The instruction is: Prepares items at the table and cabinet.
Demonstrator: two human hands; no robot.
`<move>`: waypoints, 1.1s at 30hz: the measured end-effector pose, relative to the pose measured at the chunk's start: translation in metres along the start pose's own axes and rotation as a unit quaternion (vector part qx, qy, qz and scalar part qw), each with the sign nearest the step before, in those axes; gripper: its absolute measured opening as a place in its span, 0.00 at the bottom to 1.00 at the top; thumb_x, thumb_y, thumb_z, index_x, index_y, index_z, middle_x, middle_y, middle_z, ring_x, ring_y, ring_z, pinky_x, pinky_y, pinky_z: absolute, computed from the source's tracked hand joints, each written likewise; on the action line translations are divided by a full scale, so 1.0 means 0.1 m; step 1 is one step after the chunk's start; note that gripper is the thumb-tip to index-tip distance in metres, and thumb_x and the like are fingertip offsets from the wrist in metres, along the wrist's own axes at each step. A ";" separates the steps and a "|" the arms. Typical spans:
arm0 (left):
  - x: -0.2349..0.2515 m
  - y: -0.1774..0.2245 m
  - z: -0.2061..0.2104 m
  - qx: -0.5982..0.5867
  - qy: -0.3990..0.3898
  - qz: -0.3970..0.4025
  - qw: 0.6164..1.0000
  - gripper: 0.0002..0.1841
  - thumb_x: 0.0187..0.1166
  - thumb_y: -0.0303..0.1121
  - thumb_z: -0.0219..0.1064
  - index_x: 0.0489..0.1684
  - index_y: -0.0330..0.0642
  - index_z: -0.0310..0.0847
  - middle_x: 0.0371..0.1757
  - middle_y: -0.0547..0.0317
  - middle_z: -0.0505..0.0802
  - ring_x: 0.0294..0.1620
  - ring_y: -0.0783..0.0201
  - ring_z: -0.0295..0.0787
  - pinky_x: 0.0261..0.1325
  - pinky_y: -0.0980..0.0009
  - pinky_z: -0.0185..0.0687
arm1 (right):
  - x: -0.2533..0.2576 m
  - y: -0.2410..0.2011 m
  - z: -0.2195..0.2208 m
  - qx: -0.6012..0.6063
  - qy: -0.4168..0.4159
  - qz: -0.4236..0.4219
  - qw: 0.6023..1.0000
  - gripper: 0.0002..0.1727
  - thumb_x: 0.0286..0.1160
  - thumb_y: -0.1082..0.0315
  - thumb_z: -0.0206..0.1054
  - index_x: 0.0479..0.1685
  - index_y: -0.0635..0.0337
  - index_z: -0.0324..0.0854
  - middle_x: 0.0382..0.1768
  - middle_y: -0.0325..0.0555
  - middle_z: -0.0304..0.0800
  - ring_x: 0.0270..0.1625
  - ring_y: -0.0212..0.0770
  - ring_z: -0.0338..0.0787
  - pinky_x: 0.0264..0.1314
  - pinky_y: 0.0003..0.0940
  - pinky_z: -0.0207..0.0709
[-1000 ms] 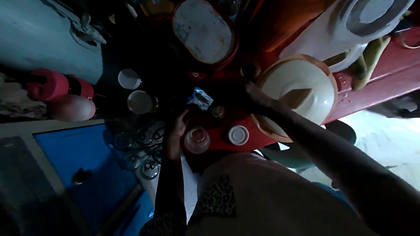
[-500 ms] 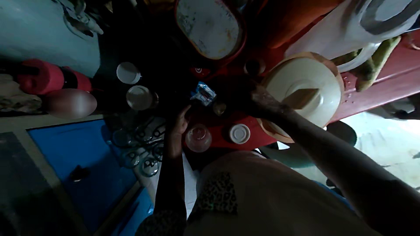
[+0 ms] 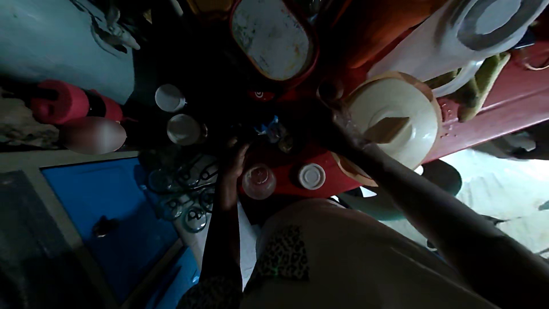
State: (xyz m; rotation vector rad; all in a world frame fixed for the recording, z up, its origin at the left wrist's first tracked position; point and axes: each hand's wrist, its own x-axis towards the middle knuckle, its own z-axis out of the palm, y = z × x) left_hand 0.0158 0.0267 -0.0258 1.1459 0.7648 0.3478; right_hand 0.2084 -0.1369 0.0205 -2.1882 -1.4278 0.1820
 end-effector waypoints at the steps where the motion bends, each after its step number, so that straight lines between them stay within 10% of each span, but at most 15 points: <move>1: 0.00 0.01 0.01 0.017 -0.001 -0.001 1.000 0.09 0.80 0.20 0.61 0.54 0.36 0.80 0.45 0.64 0.92 0.47 0.71 0.91 0.58 0.67 0.90 | -0.02 -0.03 0.00 -0.001 0.020 -0.009 1.000 0.18 0.80 0.65 0.65 0.63 0.65 0.84 0.52 0.60 0.92 0.56 0.61 0.92 0.64 0.61 0.80; 7: -0.04 0.07 0.11 0.229 -0.001 0.026 0.973 0.09 0.78 0.24 0.70 0.50 0.28 0.84 0.44 0.58 0.91 0.46 0.77 0.87 0.56 0.75 0.85 | -0.17 -0.10 0.04 -0.021 -0.013 -0.043 0.999 0.17 0.75 0.61 0.69 0.55 0.63 0.89 0.56 0.64 0.90 0.61 0.66 0.88 0.60 0.63 0.77; 10: -0.14 0.11 0.12 0.322 -0.053 0.055 0.944 0.09 0.83 0.26 0.66 0.53 0.28 0.84 0.47 0.46 0.92 0.45 0.64 0.87 0.53 0.65 0.84 | -0.17 -0.06 0.09 -0.007 -0.003 -0.055 0.998 0.11 0.77 0.64 0.68 0.43 0.62 0.92 0.47 0.61 0.92 0.54 0.64 0.90 0.53 0.61 0.80; 33: -0.20 0.15 0.27 0.344 -0.046 0.074 0.935 0.08 0.85 0.26 0.63 0.46 0.27 0.82 0.42 0.43 0.89 0.39 0.61 0.85 0.45 0.63 0.83 | -0.15 -0.08 0.11 -0.001 -0.015 -0.016 1.000 0.07 0.73 0.73 0.70 0.42 0.68 0.91 0.45 0.63 0.92 0.54 0.67 0.90 0.58 0.64 0.78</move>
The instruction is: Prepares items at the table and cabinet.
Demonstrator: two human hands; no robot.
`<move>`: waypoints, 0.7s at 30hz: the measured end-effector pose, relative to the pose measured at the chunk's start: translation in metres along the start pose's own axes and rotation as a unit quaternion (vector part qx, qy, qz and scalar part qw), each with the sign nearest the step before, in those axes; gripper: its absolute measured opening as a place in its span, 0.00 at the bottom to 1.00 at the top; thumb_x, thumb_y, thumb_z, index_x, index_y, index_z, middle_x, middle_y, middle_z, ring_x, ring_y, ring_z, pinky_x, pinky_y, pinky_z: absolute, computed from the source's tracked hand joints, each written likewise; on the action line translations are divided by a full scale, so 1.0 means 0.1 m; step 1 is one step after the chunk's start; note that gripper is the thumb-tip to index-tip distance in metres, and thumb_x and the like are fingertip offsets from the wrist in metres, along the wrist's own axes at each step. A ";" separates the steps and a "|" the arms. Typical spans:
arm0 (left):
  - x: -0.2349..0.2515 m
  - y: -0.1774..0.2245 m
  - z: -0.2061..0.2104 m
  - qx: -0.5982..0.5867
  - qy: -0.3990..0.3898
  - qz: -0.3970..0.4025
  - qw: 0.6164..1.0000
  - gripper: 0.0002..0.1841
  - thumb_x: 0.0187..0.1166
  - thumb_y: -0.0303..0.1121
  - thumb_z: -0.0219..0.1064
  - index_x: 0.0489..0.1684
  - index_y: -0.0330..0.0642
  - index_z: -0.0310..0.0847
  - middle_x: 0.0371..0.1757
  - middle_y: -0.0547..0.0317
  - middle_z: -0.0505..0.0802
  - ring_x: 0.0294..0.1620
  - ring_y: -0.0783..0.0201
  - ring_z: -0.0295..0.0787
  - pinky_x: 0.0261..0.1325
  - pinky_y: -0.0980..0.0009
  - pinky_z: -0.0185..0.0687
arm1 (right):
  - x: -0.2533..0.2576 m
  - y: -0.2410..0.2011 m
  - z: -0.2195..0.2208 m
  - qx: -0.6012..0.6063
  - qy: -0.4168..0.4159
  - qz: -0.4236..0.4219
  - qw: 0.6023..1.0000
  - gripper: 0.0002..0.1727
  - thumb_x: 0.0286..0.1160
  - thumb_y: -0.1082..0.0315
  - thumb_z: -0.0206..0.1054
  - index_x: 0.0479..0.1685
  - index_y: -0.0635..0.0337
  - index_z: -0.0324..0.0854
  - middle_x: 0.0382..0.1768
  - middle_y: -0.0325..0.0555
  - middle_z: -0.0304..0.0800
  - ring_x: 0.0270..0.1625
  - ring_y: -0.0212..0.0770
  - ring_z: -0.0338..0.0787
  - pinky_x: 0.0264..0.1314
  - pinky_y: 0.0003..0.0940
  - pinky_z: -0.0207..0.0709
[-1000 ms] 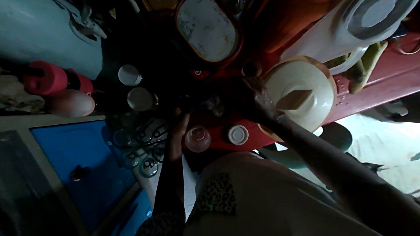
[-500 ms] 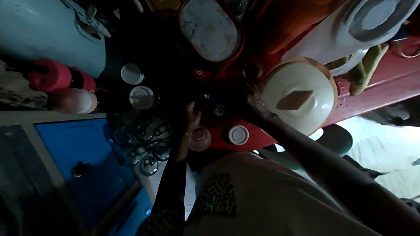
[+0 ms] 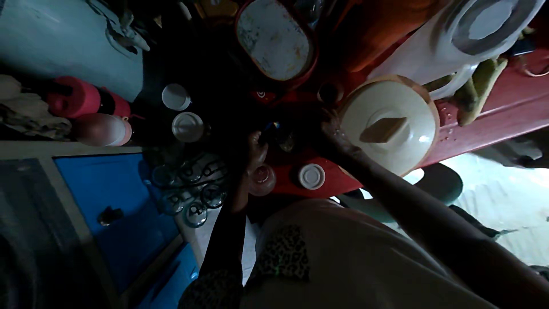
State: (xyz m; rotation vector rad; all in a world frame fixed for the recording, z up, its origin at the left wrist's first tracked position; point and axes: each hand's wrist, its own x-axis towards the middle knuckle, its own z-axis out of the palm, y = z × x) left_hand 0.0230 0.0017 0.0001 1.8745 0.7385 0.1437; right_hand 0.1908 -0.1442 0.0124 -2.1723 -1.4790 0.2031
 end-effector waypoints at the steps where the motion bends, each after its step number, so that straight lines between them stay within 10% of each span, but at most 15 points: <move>1: 0.02 0.04 0.02 -0.004 0.011 -0.006 1.000 0.07 0.84 0.25 0.64 0.44 0.26 0.83 0.40 0.44 0.89 0.38 0.64 0.84 0.46 0.67 0.82 | 0.00 0.01 0.00 -0.006 -0.004 0.001 1.000 0.08 0.73 0.72 0.70 0.44 0.68 0.91 0.46 0.64 0.92 0.55 0.67 0.90 0.58 0.65 0.78; 13: 0.11 0.07 0.05 -0.033 0.066 -0.040 0.996 0.08 0.79 0.26 0.70 0.42 0.26 0.86 0.39 0.51 0.91 0.40 0.73 0.85 0.51 0.73 0.82 | 0.01 -0.02 -0.13 0.027 0.005 0.016 0.999 0.13 0.78 0.66 0.69 0.52 0.66 0.90 0.54 0.63 0.92 0.61 0.67 0.89 0.65 0.67 0.76; 18: -0.06 0.05 0.01 -0.167 0.048 -0.136 0.975 0.17 0.84 0.32 0.67 0.67 0.36 0.80 0.61 0.50 0.89 0.57 0.65 0.87 0.60 0.66 0.85 | -0.13 -0.07 -0.29 0.095 0.013 0.026 0.995 0.16 0.79 0.70 0.69 0.61 0.67 0.87 0.56 0.62 0.91 0.59 0.61 0.91 0.65 0.61 0.82; 21: 0.05 0.11 0.04 -0.348 0.069 -0.165 0.920 0.11 0.86 0.22 0.59 0.62 0.31 0.76 0.49 0.56 0.88 0.46 0.70 0.87 0.52 0.71 0.86 | -0.21 -0.17 -0.39 0.118 -0.006 0.066 0.991 0.15 0.82 0.70 0.66 0.62 0.68 0.86 0.54 0.65 0.91 0.52 0.62 0.92 0.56 0.64 0.83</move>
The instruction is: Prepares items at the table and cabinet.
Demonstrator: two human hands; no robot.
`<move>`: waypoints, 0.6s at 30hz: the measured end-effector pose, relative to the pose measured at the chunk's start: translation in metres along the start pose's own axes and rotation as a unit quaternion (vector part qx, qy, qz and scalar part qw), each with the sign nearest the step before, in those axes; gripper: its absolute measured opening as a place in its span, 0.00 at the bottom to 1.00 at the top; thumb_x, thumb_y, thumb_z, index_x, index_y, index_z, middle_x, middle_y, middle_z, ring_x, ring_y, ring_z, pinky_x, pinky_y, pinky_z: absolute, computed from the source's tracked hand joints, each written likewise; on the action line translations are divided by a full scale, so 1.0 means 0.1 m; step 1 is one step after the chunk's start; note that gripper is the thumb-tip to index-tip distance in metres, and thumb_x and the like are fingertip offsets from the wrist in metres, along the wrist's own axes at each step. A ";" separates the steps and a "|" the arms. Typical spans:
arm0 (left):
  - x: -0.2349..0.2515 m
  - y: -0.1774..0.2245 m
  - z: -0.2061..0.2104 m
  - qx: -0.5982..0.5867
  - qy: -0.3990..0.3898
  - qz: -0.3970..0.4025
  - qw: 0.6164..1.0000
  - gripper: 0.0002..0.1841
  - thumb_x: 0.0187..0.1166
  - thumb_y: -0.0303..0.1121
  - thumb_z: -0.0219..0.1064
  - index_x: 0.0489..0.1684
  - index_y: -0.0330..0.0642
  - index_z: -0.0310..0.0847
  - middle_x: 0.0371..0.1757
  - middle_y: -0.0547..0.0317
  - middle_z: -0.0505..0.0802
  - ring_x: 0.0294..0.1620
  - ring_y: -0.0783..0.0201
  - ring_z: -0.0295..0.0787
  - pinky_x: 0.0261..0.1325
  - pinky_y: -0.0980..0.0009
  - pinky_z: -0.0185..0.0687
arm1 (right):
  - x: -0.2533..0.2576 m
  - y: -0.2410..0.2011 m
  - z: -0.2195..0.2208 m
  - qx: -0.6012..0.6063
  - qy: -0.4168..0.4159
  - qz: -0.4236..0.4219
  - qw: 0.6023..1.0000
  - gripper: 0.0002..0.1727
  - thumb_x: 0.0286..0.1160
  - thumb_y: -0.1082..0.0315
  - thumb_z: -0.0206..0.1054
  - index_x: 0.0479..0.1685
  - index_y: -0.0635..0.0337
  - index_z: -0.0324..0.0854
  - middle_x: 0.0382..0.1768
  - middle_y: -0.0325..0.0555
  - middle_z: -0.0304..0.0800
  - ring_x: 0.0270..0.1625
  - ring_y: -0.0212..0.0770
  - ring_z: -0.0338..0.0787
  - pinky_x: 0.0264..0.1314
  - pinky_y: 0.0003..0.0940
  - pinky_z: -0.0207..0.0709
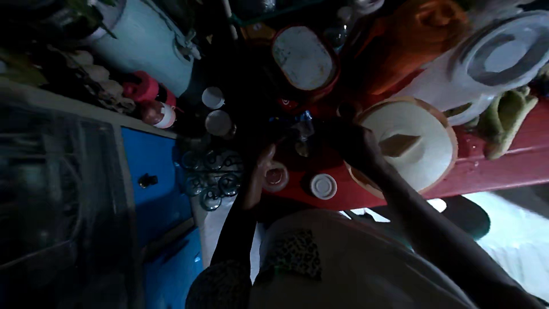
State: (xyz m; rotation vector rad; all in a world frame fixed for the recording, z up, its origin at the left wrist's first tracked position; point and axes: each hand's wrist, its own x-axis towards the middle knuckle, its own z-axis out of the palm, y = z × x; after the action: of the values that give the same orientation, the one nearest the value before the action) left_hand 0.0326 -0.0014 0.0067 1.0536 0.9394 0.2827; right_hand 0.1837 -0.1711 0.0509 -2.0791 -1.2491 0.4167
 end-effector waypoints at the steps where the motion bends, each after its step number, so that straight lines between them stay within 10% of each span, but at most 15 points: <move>1: -0.01 0.04 0.03 -0.038 0.001 -0.025 0.999 0.10 0.88 0.22 0.55 0.61 0.32 0.75 0.47 0.57 0.88 0.43 0.70 0.86 0.50 0.72 0.86 | -0.02 -0.03 -0.01 0.012 -0.001 0.026 1.000 0.15 0.82 0.69 0.67 0.62 0.68 0.86 0.50 0.65 0.91 0.48 0.61 0.92 0.53 0.64 0.83; 11: -0.30 0.10 0.04 -0.243 -0.001 -0.085 0.966 0.10 0.89 0.30 0.54 0.55 0.37 0.78 0.41 0.54 0.91 0.39 0.63 0.92 0.45 0.70 0.91 | -0.34 -0.23 0.00 0.050 -0.120 0.115 0.985 0.12 0.84 0.70 0.66 0.54 0.72 0.86 0.38 0.60 0.89 0.39 0.50 0.88 0.49 0.53 0.81; 18: -0.86 -0.24 0.19 -0.306 -0.035 -0.107 0.945 0.10 0.90 0.37 0.54 0.54 0.44 0.79 0.39 0.60 0.91 0.38 0.68 0.91 0.44 0.72 0.89 | -0.62 -0.29 0.27 0.299 -0.035 0.071 0.951 0.19 0.76 0.72 0.66 0.63 0.73 0.78 0.39 0.32 0.87 0.40 0.14 0.83 0.48 0.13 0.80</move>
State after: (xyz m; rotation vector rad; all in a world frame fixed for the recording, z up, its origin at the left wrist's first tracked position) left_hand -0.0090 -0.0775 0.0346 0.3841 0.8167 0.3253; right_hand 0.1192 -0.2054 0.0468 -1.6390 -0.8653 0.8278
